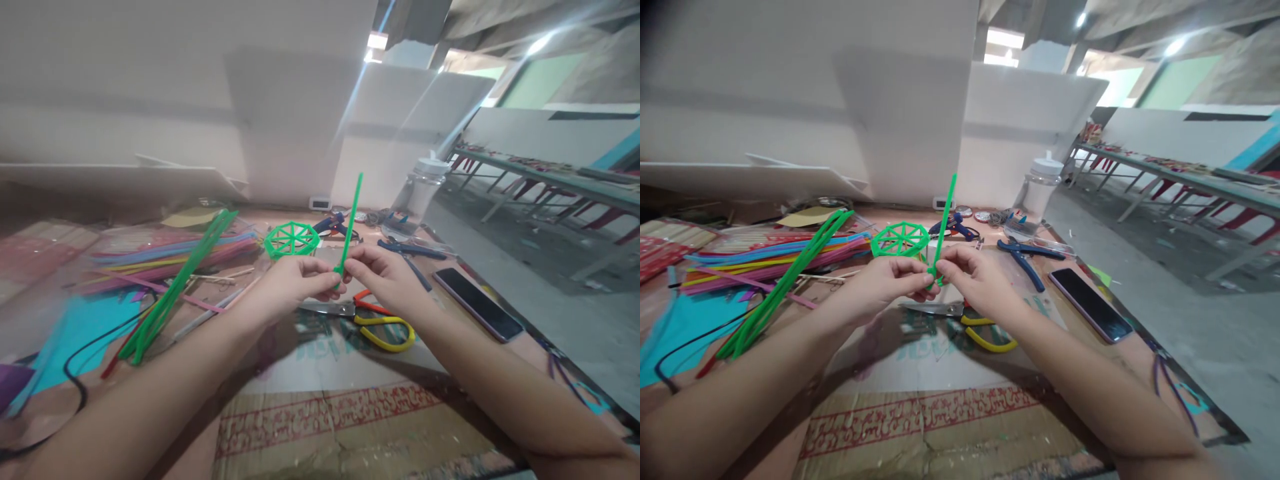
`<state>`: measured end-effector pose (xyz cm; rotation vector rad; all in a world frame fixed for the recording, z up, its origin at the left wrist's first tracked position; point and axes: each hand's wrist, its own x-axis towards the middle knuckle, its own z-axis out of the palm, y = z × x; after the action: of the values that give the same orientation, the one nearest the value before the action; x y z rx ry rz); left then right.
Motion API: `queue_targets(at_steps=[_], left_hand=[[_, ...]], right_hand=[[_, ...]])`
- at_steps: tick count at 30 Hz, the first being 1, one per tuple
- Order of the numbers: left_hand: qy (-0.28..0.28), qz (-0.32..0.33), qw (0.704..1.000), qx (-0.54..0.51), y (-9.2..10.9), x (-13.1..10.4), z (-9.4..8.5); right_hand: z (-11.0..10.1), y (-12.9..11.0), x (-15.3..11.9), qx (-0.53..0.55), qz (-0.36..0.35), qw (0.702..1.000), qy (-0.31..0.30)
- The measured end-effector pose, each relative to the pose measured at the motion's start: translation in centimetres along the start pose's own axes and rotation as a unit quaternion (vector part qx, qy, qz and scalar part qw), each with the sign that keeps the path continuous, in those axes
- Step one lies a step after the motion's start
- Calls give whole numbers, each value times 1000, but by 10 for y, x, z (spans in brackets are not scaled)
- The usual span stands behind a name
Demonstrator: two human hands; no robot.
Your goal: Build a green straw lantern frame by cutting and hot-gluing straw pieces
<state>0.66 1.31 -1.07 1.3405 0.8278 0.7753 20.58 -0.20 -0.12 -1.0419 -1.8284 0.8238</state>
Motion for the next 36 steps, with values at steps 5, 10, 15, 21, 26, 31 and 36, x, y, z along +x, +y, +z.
queue_targets(at_steps=[5,10,15,21,26,31,36], left_hand=[[23,15,999,32,7,-2,-4],[74,32,995,62,15,-4,-17],[91,44,994,40,20,-6,-26],[56,23,997,48,13,-6,-7],[11,24,999,27,16,-9,0],[52,39,997,43,21,-9,-9],[53,40,994,91,17,-5,-10]], right_hand=[[-36,10,-9,-151,55,980,-115],[-55,30,-39,-299,74,910,-278],[-46,50,-55,-348,6,899,-267],[-40,59,-59,-341,-23,909,-240],[-59,53,-54,-320,58,929,-178],[-80,45,-50,-240,101,960,-106],[-71,33,-52,-177,122,967,-140]])
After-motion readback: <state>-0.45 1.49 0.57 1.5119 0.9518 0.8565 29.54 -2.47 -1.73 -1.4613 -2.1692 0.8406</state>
